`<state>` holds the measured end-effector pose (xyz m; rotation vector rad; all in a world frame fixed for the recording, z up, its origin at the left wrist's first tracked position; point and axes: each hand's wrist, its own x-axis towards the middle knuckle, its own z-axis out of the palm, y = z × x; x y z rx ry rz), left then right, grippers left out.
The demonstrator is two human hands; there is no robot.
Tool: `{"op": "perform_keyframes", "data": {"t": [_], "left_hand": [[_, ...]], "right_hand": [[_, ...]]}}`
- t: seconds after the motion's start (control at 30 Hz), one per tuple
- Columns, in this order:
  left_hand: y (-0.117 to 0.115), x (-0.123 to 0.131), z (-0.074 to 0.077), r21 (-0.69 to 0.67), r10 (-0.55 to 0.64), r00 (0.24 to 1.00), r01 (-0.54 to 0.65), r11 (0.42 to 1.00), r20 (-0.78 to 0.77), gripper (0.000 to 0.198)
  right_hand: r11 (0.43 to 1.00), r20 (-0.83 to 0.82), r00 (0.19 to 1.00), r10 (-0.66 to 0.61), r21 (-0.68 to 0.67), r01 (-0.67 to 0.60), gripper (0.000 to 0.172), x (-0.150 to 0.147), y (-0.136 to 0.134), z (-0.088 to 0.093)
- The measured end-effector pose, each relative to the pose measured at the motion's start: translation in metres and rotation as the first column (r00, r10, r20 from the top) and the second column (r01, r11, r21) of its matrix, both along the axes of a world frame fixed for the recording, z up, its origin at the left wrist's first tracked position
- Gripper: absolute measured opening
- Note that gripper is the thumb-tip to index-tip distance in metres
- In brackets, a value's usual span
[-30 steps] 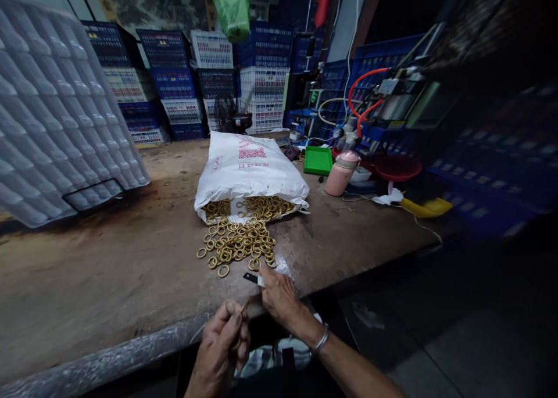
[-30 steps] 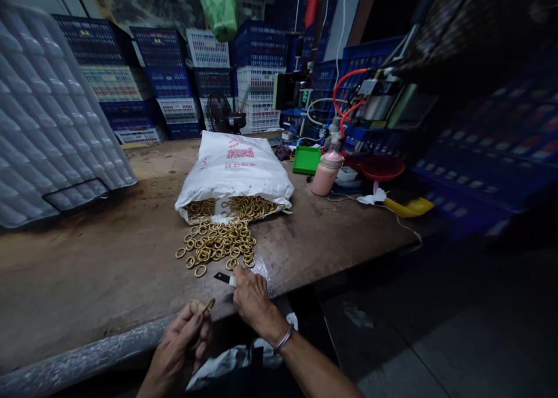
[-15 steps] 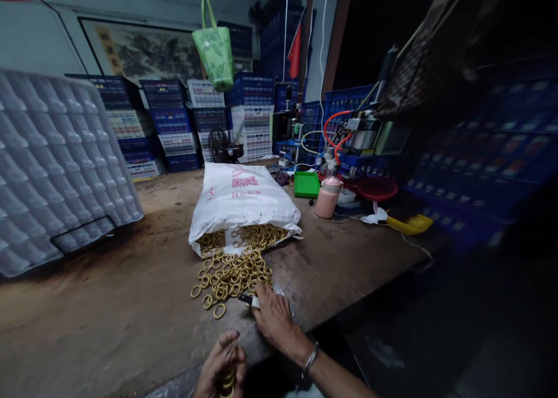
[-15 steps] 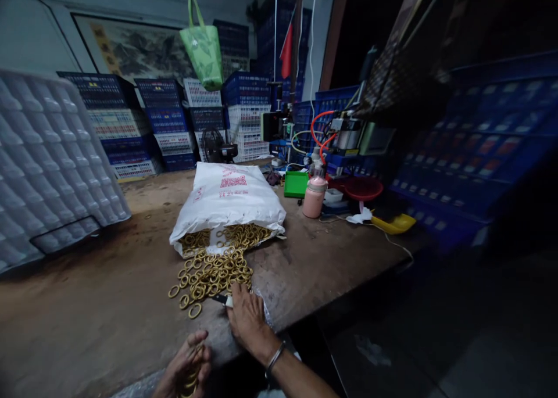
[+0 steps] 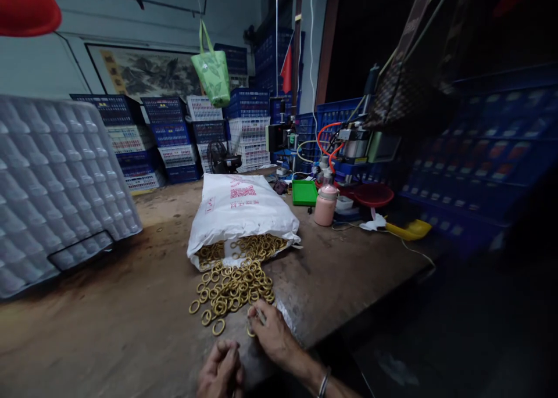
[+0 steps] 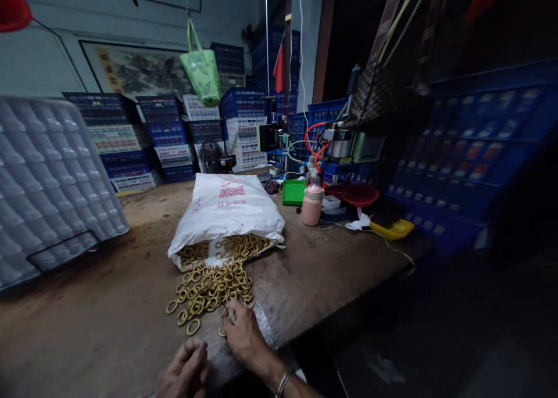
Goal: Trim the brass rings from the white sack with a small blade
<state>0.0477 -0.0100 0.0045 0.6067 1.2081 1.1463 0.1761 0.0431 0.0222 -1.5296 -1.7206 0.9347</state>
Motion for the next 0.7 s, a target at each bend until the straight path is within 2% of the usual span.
{"op": "perform_keyframes", "data": {"t": [0.1, 0.17, 0.27, 0.37, 0.43, 0.57, 0.7], "left_hand": [[-0.003, 0.003, 0.004, 0.214, 0.116, 0.969, -0.068, 0.974, -0.219, 0.038], [-0.005, 0.004, 0.007, 0.355, 0.156, 0.935, -0.034, 0.934, -0.320, 0.033], [-0.007, 0.005, 0.010, 0.404, 0.116, 0.919, 0.050, 0.913, -0.376, 0.026], [-0.008, 0.006, 0.012, 0.385, 0.099, 0.934, 0.045, 0.922, -0.345, 0.022], [-0.008, 0.008, 0.011, 0.313, 0.076, 0.964, 0.008, 0.950, -0.256, 0.024], [-0.010, 0.010, 0.011, 0.107, 0.013, 0.998, -0.006, 0.994, -0.064, 0.034], [-0.010, 0.008, 0.013, -0.003, -0.041, 0.990, 0.040, 0.999, -0.136, 0.044]], "right_hand": [[0.984, -0.220, 0.975, -0.009, -0.175, -0.031, 0.009, -0.006, -0.008, 0.006], [0.964, -0.344, 0.939, -0.029, -0.257, -0.065, 0.008, -0.009, -0.014, 0.009], [0.928, -0.481, 0.873, -0.074, -0.354, -0.117, 0.007, -0.010, -0.021, 0.010], [0.880, -0.551, 0.826, -0.121, -0.444, -0.168, 0.014, -0.010, -0.025, 0.009], [0.879, -0.558, 0.823, -0.106, -0.439, -0.185, 0.020, -0.010, -0.026, 0.007], [0.938, -0.432, 0.901, -0.028, -0.322, -0.125, 0.022, -0.010, -0.025, 0.006], [0.975, -0.275, 0.961, 0.013, -0.211, -0.074, 0.017, -0.011, -0.025, 0.008]]}}
